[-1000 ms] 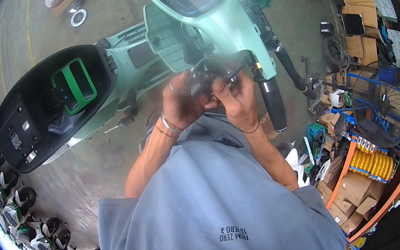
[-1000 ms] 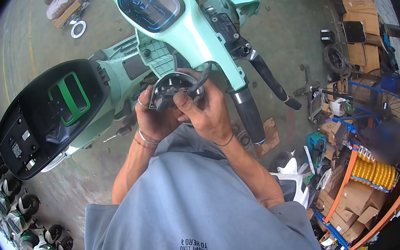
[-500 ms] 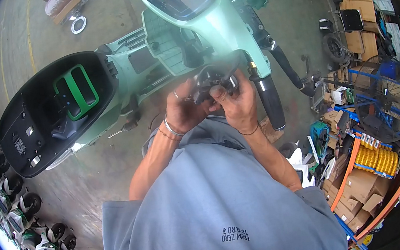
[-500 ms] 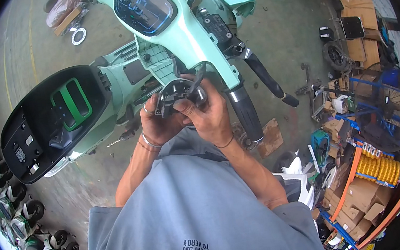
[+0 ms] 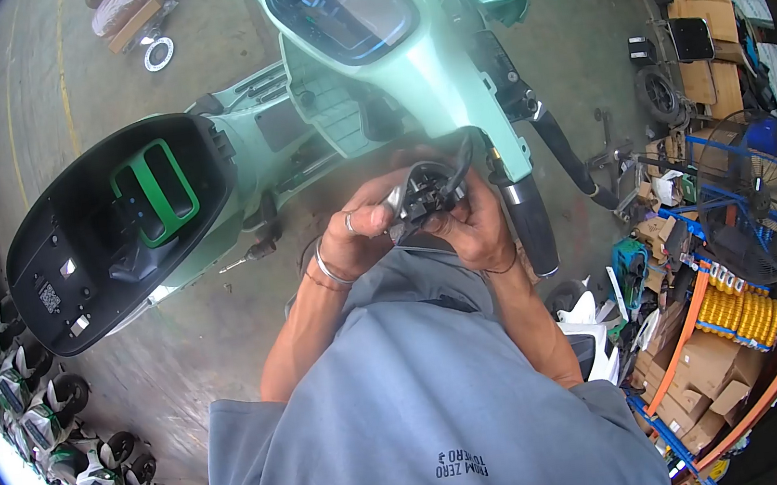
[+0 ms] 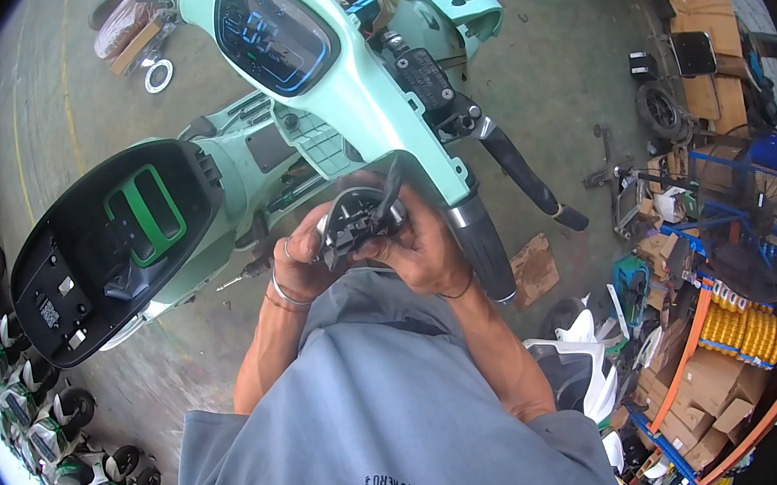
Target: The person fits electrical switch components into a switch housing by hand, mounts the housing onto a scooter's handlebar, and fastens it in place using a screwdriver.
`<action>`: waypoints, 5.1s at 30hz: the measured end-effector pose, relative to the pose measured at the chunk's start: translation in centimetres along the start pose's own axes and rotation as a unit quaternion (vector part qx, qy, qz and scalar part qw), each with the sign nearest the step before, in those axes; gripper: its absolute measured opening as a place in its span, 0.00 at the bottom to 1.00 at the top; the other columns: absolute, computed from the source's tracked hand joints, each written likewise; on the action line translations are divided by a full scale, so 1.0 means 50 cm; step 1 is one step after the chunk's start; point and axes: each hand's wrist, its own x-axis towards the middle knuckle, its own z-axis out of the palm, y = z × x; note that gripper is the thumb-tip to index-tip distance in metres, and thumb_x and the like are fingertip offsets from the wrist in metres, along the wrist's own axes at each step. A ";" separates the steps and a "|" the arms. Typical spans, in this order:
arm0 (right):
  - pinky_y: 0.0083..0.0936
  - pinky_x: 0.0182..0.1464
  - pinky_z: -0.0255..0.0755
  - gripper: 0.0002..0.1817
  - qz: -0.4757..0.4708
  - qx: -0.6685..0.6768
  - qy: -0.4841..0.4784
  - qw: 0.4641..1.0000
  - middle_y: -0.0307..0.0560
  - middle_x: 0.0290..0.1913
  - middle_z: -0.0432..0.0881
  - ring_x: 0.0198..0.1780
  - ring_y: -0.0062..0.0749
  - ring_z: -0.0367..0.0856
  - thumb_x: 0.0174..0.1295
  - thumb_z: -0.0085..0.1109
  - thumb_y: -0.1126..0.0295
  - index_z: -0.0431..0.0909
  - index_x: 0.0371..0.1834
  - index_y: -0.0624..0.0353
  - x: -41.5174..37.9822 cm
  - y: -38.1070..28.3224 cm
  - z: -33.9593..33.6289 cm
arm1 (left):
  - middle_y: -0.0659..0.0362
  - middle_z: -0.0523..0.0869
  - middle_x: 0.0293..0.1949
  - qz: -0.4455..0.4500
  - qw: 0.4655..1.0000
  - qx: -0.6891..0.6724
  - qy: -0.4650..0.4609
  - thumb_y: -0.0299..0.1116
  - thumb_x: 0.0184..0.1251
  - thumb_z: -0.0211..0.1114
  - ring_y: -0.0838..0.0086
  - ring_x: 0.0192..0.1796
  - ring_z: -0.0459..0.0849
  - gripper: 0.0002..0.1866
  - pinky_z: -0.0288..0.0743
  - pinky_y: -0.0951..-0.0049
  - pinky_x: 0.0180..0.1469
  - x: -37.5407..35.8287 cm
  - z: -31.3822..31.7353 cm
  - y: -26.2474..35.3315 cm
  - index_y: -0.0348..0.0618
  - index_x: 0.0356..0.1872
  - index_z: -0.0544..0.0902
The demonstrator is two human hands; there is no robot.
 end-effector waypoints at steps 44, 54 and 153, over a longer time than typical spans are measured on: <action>0.22 0.45 0.79 0.26 0.062 -0.044 0.114 0.991 0.48 0.51 0.82 0.48 0.27 0.82 0.73 0.60 0.64 0.69 0.68 0.68 0.002 -0.026 0.032 | 0.50 0.86 0.48 0.193 0.774 0.537 0.275 0.35 0.56 0.80 0.68 0.42 0.88 0.35 0.85 0.68 0.43 -0.097 0.078 0.027 0.37 0.65 0.75; 0.28 0.55 0.79 0.31 0.003 -0.117 0.173 0.978 0.54 0.53 0.82 0.50 0.34 0.84 0.69 0.61 0.75 0.61 0.73 0.72 -0.029 -0.044 0.064 | 0.44 0.81 0.57 0.129 0.793 0.544 0.243 0.31 0.71 0.67 0.57 0.53 0.87 0.26 0.86 0.64 0.49 -0.073 0.088 0.014 0.33 0.66 0.72; 0.24 0.40 0.77 0.08 0.030 0.194 0.251 0.948 0.44 0.38 0.85 0.36 0.25 0.81 0.68 0.60 0.76 0.81 0.47 0.66 -0.064 0.029 0.031 | 0.49 0.85 0.45 0.086 0.786 0.595 0.146 0.29 0.68 0.70 0.71 0.43 0.87 0.29 0.82 0.70 0.45 -0.009 0.087 0.000 0.31 0.64 0.65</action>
